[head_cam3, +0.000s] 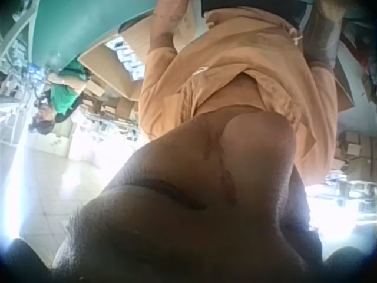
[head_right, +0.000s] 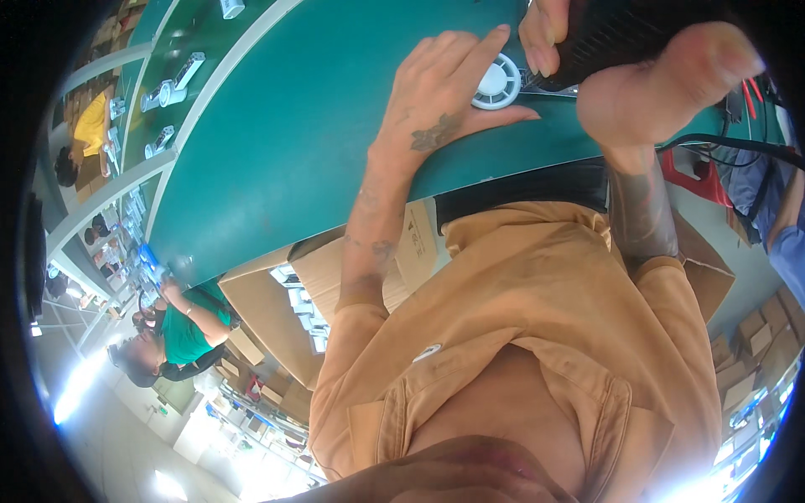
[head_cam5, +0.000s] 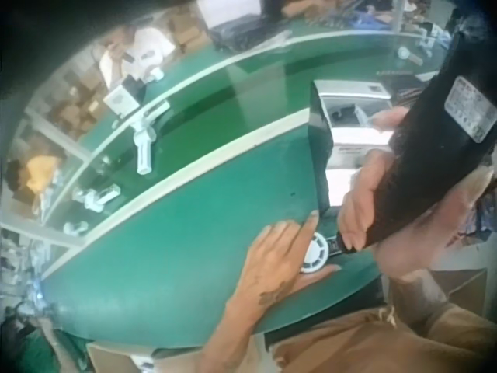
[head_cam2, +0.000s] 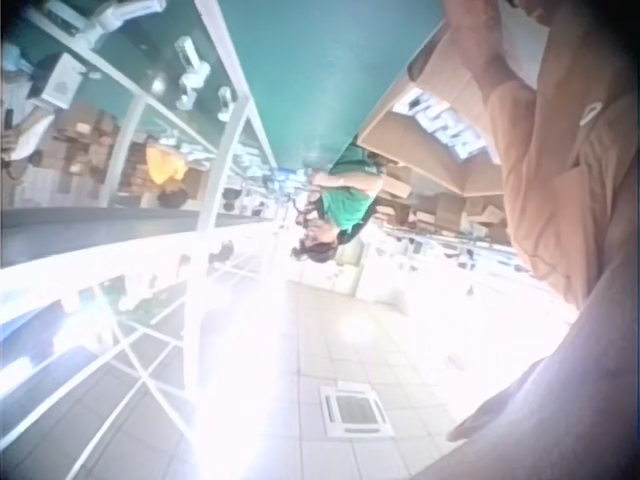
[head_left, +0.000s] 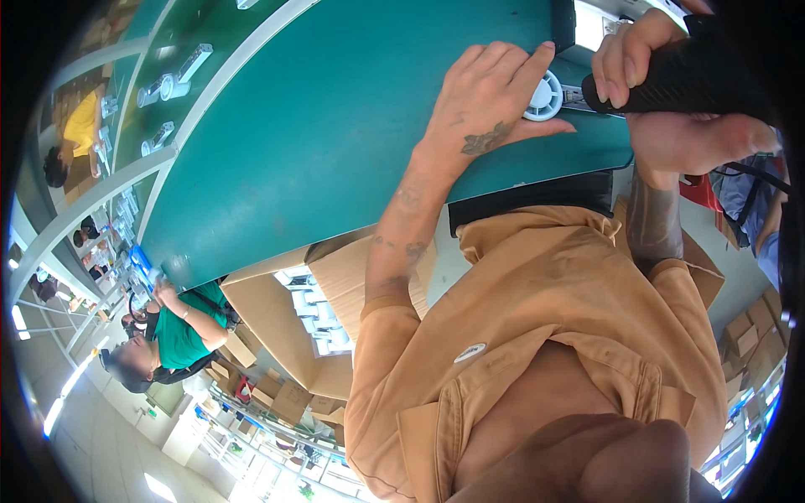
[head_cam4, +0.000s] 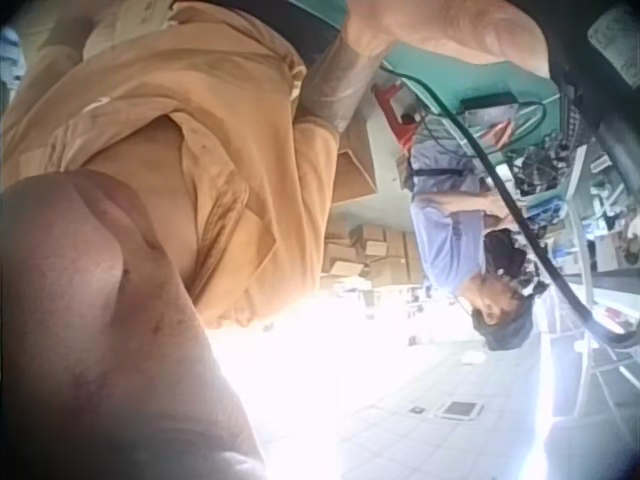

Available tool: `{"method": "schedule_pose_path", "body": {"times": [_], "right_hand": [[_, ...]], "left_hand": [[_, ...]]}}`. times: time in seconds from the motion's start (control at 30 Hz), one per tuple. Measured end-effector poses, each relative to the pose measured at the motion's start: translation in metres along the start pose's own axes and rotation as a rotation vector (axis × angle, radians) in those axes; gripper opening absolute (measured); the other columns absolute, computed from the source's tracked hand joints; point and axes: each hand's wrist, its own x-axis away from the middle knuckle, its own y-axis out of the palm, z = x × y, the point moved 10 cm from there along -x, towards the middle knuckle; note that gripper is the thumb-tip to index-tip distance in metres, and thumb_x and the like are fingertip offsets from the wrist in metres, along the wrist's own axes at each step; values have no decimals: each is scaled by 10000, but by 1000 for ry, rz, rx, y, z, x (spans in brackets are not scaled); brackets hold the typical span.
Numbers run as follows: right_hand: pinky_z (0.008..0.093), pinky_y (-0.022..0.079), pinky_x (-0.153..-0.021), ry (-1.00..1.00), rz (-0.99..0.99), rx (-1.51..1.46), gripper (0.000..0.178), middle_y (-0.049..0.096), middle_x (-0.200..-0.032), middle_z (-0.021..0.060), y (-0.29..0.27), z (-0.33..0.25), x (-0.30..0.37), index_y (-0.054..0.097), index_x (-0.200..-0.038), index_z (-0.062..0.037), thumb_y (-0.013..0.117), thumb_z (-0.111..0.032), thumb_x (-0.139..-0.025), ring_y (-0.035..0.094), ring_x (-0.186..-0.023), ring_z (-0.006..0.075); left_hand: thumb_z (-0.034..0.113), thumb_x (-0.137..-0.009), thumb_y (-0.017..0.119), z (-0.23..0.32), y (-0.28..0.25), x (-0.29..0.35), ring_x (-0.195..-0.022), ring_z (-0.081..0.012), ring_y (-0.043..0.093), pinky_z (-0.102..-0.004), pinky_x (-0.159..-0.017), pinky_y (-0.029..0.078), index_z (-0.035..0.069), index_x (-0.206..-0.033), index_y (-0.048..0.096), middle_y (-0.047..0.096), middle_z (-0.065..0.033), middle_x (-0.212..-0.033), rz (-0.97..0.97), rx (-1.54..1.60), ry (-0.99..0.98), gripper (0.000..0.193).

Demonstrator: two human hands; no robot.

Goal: Assembling and inspecting electronic components for small handheld devices on a production line.

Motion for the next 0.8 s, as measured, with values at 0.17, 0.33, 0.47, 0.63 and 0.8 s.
{"method": "schedule_pose_path", "body": {"times": [0.17,0.33,0.47,0.63,0.8], "right_hand": [[298,444,-490,-43,33,-28,972,522,-670,76,12,6,-5,422,-1170,-19,330,-924,-828,512,-519,177],[288,440,-429,-89,41,-156,956,517,-630,81,19,13,-9,380,-1267,-8,294,-882,-890,499,-452,174],[298,441,-398,-334,107,-1255,933,514,-615,86,10,22,-6,357,-1321,-6,264,-849,-933,489,-420,181],[330,454,-542,107,-149,-31,1096,527,-764,79,3,21,5,419,-1374,-28,367,-938,-768,510,-557,184],[345,441,-588,-3,-487,-51,1220,539,-863,94,15,19,20,413,-1440,-54,474,-998,-670,518,-643,198]], "left_hand": [[471,-648,907,-5,-2,2,-837,-259,603,-366,-732,478,-17,-1245,654,616,-75,-897,-20,-9,-23,811],[469,-647,907,-6,0,1,-831,-257,598,-368,-725,476,-17,-1244,654,614,-75,-898,-15,-3,-15,810],[465,-646,910,-5,4,-2,-814,-258,592,-373,-714,471,-18,-1226,656,610,-75,-887,-24,9,-9,797],[470,-654,907,-7,-1,0,-812,-264,597,-381,-708,468,-13,-1210,661,616,-70,-878,-12,11,-3,776],[480,-662,899,-10,3,-2,-841,-269,618,-390,-737,475,14,-1228,656,633,-64,-881,-27,-17,-14,773]]}}
